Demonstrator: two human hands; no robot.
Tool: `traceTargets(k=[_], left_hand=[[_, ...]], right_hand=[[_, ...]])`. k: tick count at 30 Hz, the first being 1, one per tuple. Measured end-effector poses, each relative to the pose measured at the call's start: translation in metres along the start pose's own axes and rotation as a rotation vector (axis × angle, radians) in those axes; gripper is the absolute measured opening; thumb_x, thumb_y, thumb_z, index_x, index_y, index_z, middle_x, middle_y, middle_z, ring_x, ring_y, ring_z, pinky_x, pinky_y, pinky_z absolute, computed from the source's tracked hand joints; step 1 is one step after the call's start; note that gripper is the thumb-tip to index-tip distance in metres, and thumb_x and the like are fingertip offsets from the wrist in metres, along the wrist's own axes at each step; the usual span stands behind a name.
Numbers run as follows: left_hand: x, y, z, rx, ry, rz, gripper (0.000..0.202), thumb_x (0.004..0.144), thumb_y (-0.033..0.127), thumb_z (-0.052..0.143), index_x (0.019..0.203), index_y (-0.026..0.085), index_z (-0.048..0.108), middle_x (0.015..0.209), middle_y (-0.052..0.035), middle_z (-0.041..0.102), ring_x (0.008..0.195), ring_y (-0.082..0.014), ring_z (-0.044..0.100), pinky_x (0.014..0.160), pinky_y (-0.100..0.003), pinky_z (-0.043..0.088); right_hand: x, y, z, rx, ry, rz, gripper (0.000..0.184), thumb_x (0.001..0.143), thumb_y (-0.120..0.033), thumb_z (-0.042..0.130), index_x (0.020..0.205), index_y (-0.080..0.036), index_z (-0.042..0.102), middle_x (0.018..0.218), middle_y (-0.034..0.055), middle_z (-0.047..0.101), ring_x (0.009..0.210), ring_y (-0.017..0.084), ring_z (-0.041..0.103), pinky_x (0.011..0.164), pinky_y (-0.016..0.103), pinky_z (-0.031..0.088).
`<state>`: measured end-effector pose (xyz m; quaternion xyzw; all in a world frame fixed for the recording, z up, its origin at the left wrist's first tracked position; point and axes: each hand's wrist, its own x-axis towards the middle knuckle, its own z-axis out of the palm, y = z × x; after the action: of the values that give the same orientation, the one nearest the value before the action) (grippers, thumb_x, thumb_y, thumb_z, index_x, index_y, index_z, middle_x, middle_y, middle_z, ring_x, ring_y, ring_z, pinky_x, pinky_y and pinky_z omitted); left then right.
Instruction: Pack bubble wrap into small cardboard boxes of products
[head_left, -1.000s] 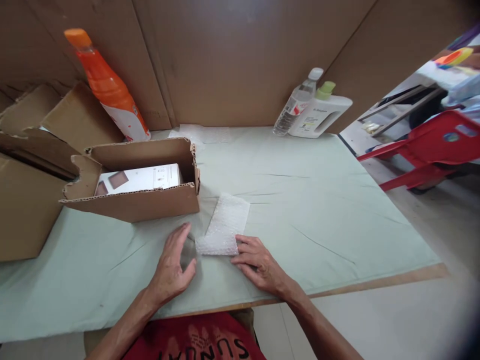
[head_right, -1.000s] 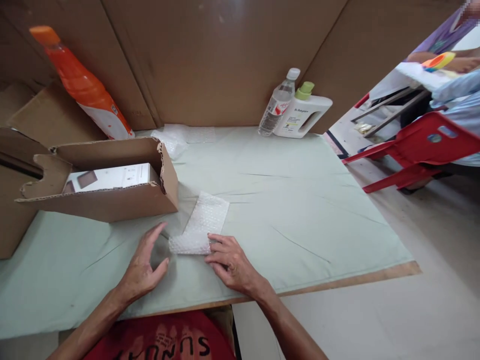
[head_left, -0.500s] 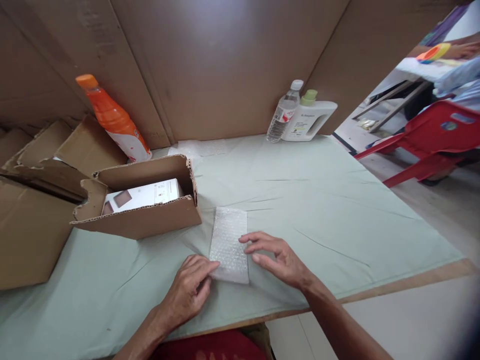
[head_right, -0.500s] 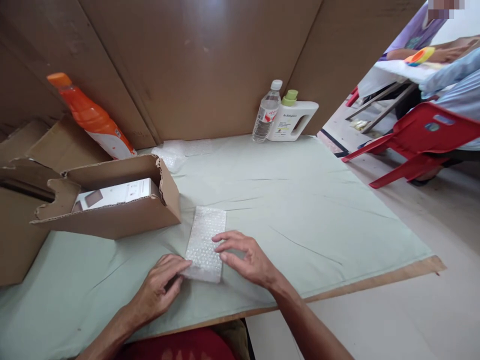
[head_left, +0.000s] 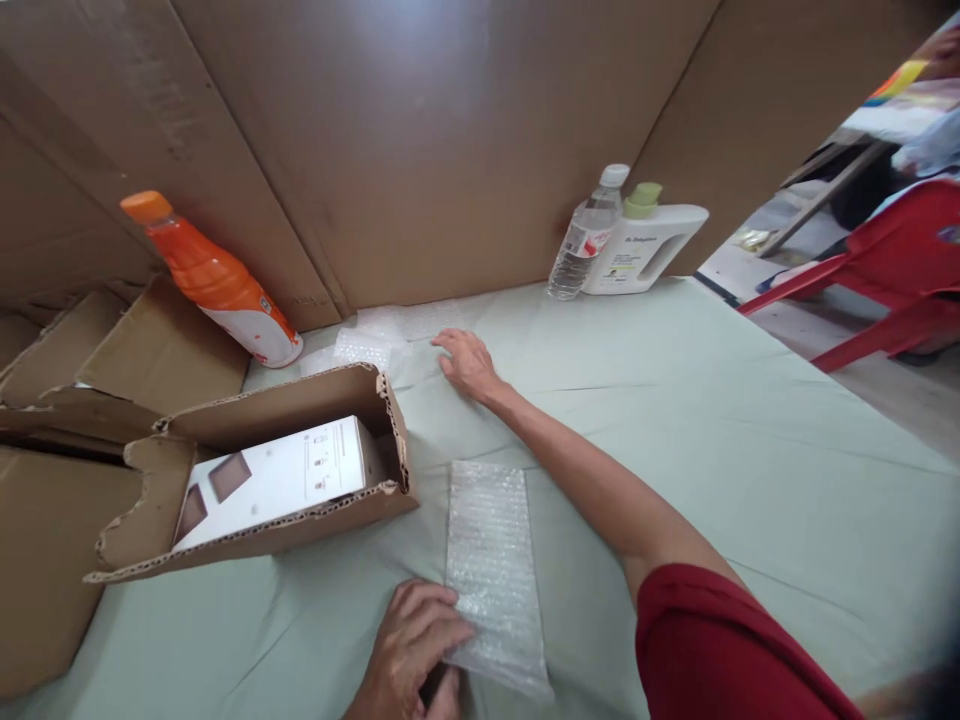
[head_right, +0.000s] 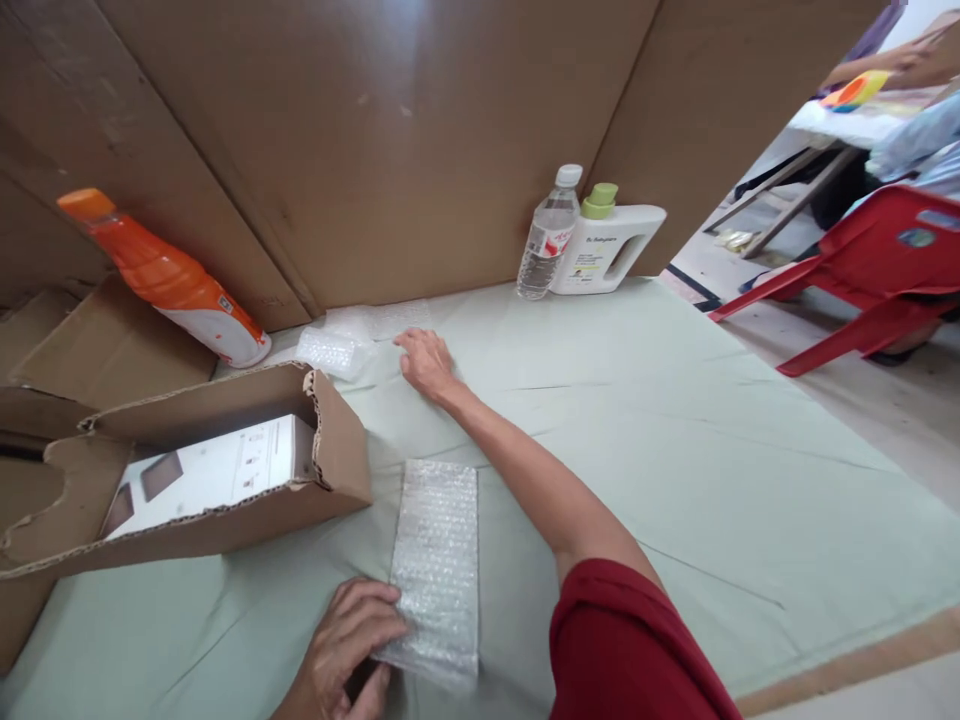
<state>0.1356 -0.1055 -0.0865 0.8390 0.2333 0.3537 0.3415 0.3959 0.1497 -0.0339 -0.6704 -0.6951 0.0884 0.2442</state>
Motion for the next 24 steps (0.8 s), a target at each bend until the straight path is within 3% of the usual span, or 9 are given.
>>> traceTargets(k=[2, 5, 8, 10, 15, 19, 24], left_hand=[[-0.006, -0.011, 0.009, 0.014, 0.045, 0.029, 0.037, 0.078, 0.011, 0.05, 0.111, 0.024, 0.062, 0.079, -0.0079, 0.07, 0.09, -0.0288, 0.067, 0.08, -0.048, 0.053], [-0.01, -0.02, 0.017, 0.021, 0.075, 0.051, 0.031, 0.081, 0.013, 0.047, 0.106, 0.024, 0.062, 0.074, -0.0069, 0.068, 0.085, -0.0273, 0.067, 0.077, -0.045, 0.052], [-0.003, -0.018, 0.014, 0.005, 0.073, 0.056, 0.028, 0.081, 0.011, 0.047, 0.103, 0.023, 0.06, 0.075, -0.0064, 0.068, 0.084, -0.0263, 0.067, 0.076, -0.044, 0.052], [0.005, -0.01, 0.006, -0.02, 0.058, 0.054, 0.031, 0.079, 0.008, 0.049, 0.103, 0.023, 0.06, 0.076, -0.006, 0.068, 0.085, -0.0258, 0.067, 0.076, -0.043, 0.053], [0.019, 0.015, -0.019, -0.052, -0.027, -0.034, 0.039, 0.076, 0.002, 0.052, 0.108, 0.021, 0.062, 0.088, -0.0065, 0.073, 0.098, -0.0257, 0.067, 0.086, -0.044, 0.052], [0.018, 0.023, -0.023, 0.014, -0.013, -0.042, 0.033, 0.078, 0.002, 0.052, 0.102, 0.02, 0.065, 0.089, -0.0057, 0.074, 0.1, -0.0249, 0.067, 0.088, -0.042, 0.051], [0.014, 0.038, -0.014, 0.074, 0.014, -0.024, 0.03, 0.076, 0.0, 0.051, 0.095, 0.019, 0.065, 0.087, -0.0048, 0.072, 0.101, -0.0246, 0.065, 0.09, -0.041, 0.05]], right_hand=[[0.029, 0.008, 0.008, -0.079, -0.006, 0.009, 0.046, 0.09, -0.009, 0.052, 0.134, -0.015, 0.066, 0.149, 0.0169, 0.056, 0.13, 0.034, 0.051, 0.105, 0.048, 0.038], [0.059, 0.02, 0.014, -0.196, -0.032, 0.012, 0.041, 0.095, -0.008, 0.045, 0.126, -0.009, 0.07, 0.136, 0.0224, 0.064, 0.124, 0.034, 0.053, 0.1, 0.047, 0.034], [0.07, 0.025, 0.007, -0.296, -0.048, -0.01, 0.04, 0.097, -0.008, 0.04, 0.118, -0.008, 0.073, 0.123, 0.0229, 0.07, 0.116, 0.032, 0.055, 0.096, 0.044, 0.031], [0.063, 0.024, -0.006, -0.352, -0.053, -0.027, 0.039, 0.095, -0.007, 0.04, 0.116, -0.008, 0.074, 0.117, 0.0231, 0.072, 0.111, 0.032, 0.057, 0.094, 0.044, 0.03], [-0.01, 0.01, -0.055, -0.487, -0.04, -0.027, 0.037, 0.097, -0.014, 0.04, 0.112, -0.007, 0.073, 0.105, 0.0233, 0.075, 0.099, 0.033, 0.06, 0.09, 0.044, 0.027], [-0.087, -0.013, -0.088, -0.611, -0.049, -0.043, 0.031, 0.099, -0.02, 0.044, 0.106, -0.012, 0.072, 0.097, 0.018, 0.076, 0.092, 0.03, 0.064, 0.084, 0.041, 0.029], [-0.153, -0.061, -0.088, -0.623, -0.282, -0.046, 0.026, 0.101, -0.024, 0.046, 0.105, -0.014, 0.069, 0.095, 0.0142, 0.077, 0.085, 0.025, 0.068, 0.078, 0.036, 0.032]])
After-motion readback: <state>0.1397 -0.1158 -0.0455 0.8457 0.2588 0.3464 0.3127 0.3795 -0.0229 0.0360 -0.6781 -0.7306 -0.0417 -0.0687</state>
